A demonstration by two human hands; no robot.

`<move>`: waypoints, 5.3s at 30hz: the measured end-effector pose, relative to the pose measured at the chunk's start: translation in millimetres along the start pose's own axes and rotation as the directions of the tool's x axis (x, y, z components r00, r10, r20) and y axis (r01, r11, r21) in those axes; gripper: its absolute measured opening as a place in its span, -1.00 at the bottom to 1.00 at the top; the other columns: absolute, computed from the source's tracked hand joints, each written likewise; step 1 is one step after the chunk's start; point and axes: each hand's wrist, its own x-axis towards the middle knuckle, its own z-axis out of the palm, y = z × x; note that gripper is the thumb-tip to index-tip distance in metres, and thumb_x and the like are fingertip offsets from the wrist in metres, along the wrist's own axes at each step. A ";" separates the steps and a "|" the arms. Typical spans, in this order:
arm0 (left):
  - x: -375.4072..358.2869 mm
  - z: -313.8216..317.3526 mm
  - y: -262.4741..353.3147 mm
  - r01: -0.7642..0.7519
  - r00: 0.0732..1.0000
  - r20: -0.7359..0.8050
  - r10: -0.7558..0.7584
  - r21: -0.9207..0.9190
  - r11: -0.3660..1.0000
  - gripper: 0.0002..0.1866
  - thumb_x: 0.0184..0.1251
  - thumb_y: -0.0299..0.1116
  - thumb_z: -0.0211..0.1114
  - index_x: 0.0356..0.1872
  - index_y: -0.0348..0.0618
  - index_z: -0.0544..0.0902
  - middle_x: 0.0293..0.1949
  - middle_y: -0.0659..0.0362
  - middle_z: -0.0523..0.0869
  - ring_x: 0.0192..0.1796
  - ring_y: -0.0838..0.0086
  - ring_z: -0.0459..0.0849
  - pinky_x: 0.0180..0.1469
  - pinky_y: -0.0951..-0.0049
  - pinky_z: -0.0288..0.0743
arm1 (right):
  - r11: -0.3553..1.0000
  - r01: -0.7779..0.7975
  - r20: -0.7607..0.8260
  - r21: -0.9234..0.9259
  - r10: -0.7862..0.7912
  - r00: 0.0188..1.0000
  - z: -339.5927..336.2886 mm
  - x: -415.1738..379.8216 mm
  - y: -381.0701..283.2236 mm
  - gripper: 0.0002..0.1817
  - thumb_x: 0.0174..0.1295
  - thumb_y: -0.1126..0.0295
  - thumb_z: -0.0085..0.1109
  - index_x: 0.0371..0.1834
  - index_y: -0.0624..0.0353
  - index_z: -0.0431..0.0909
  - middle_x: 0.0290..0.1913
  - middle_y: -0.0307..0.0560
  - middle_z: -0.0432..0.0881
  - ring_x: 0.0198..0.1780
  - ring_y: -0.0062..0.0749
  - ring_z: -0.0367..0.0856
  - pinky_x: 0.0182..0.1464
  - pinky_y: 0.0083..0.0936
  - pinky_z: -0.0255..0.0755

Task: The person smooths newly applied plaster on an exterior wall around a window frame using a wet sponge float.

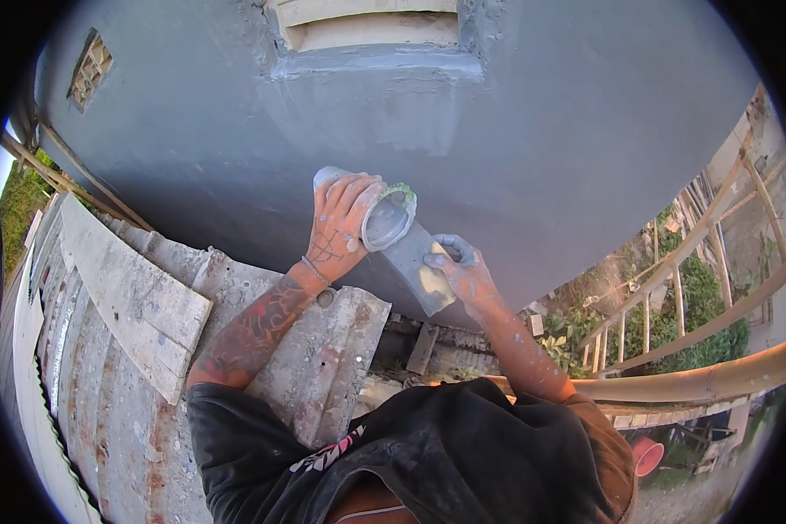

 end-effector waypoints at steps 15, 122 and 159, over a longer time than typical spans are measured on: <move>-8.9 3.9 -5.8 0.097 0.993 0.061 -0.098 0.009 0.995 -0.30 -0.15 -0.31 0.46 0.13 -0.13 0.39 0.08 0.09 0.51 0.19 0.21 0.43 0.25 0.08 0.13 | 0.993 -0.068 0.089 0.101 0.059 0.994 -2.1 -0.3 -2.4 -0.56 0.10 0.41 0.24 0.06 0.23 0.43 -0.16 -0.12 0.57 -0.16 -0.48 0.59 -0.11 -0.55 0.50; -28.2 18.3 -15.1 0.539 0.787 0.457 -0.415 -0.181 0.822 -0.16 -0.17 -0.17 0.43 0.22 -0.18 0.28 0.09 -0.02 0.47 0.21 0.14 0.40 0.26 0.05 0.10 | -0.541 -0.577 0.504 -0.612 -0.829 0.243 36.2 96.5 -430.9 -0.61 0.22 0.14 0.06 0.11 -0.11 0.51 -0.04 0.07 0.51 -0.03 -0.07 0.50 -0.06 -0.20 0.34; -31.0 28.7 -17.6 0.519 0.817 0.404 -0.412 -0.204 0.830 -0.16 -0.24 -0.16 0.44 0.19 -0.14 0.31 0.04 -0.03 0.50 0.16 0.13 0.43 0.24 0.15 0.10 | -0.881 -0.410 0.525 -0.236 -0.470 0.709 14.7 103.3 -341.3 -0.78 0.05 0.33 0.12 -0.24 0.01 0.66 -0.08 -0.10 0.57 0.02 -0.24 0.47 -0.04 -0.23 0.28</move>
